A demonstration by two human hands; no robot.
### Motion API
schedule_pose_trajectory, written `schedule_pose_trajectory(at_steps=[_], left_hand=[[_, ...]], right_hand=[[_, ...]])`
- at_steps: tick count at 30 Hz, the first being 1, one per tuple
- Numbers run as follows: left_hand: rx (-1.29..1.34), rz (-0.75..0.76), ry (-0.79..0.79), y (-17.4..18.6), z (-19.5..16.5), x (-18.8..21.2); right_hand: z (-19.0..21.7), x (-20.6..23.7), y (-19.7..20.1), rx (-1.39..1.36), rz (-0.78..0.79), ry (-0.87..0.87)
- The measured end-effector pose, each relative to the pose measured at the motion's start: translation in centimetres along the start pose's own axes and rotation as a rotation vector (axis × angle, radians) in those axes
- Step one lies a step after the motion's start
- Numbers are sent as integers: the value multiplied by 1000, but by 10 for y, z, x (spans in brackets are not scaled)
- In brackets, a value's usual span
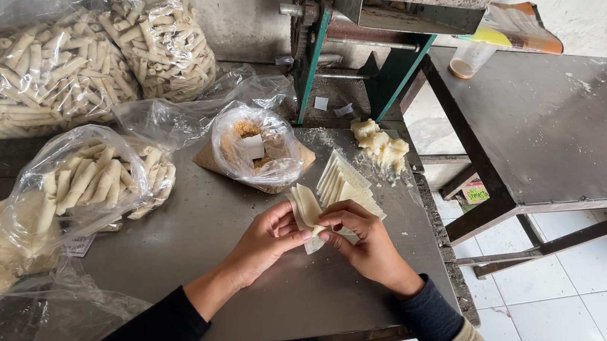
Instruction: The person places a small amount of filling onto thin triangular wrappers, folds them into sealed packets, and stacks them on the table. The person handles wrappers and filling by hand, repeatedly repeating the same folding sequence.
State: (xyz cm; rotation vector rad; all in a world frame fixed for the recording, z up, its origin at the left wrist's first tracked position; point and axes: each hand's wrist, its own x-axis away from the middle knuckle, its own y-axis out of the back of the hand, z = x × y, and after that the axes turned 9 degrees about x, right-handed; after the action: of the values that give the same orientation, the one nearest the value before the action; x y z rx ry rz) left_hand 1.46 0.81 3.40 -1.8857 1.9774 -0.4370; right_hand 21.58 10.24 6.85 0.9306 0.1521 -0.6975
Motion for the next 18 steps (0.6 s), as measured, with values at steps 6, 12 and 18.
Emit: schedule_pose_trajectory(at_steps=[6,12,18], left_hand=[[49,-15,6,0,2,-2],[11,-46,-3,6,16,-4],[38,-52,5,9,25,-6]], right_hand=[[1,-1,0,-34,-5,-59],[1,3,-6,95,-1,99],[-39,3,1,-587,-305,-374]])
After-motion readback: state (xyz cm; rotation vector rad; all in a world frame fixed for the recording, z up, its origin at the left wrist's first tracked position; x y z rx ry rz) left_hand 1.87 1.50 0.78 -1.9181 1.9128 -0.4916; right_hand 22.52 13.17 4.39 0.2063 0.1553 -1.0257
